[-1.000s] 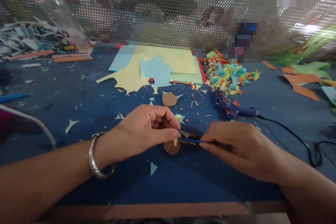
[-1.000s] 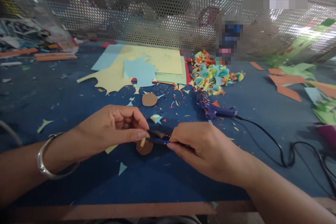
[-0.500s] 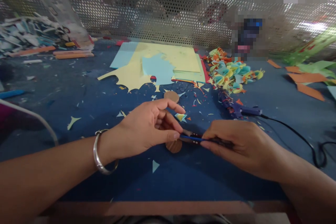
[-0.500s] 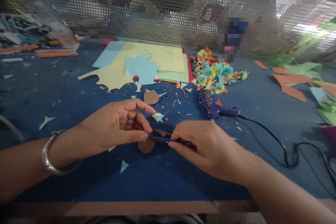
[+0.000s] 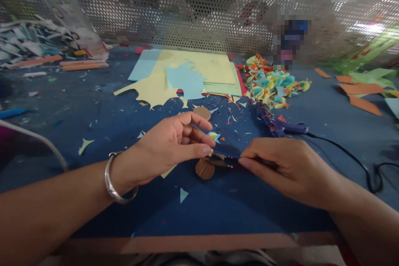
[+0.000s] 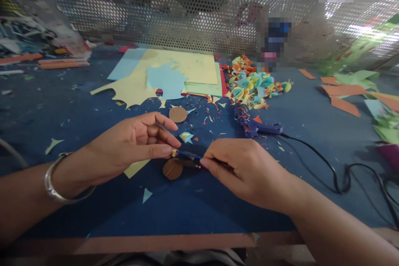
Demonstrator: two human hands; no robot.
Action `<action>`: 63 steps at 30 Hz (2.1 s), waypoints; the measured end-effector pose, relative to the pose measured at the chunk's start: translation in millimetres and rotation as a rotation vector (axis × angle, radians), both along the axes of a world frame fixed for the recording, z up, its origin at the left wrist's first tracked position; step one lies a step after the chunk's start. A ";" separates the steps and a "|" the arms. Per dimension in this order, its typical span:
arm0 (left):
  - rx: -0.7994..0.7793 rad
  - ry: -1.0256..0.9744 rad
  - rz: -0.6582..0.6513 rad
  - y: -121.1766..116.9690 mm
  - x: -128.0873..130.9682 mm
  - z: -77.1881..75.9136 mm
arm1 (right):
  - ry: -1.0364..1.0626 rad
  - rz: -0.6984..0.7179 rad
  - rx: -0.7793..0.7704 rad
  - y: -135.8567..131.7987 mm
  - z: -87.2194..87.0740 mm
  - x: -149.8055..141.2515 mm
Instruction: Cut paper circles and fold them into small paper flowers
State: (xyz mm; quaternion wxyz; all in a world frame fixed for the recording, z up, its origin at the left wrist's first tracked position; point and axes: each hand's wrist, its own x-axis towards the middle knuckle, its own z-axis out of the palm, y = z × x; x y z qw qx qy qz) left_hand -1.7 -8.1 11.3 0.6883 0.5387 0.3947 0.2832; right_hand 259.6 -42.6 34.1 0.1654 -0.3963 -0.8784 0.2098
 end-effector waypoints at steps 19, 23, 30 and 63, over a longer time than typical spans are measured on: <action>-0.085 -0.040 0.139 -2.5 8.1 -3.0 | -0.014 -0.045 -0.012 0.8 1.1 2.0; -0.020 -0.014 0.161 2.9 4.7 -3.4 | -0.014 -0.061 -0.010 1.2 2.6 6.7; -0.055 -0.028 0.256 7.6 3.3 1.5 | -0.034 -0.122 0.046 3.3 5.6 16.0; -0.185 -0.152 0.154 -12.1 16.1 1.0 | 0.198 -0.108 0.080 1.8 -11.3 -24.3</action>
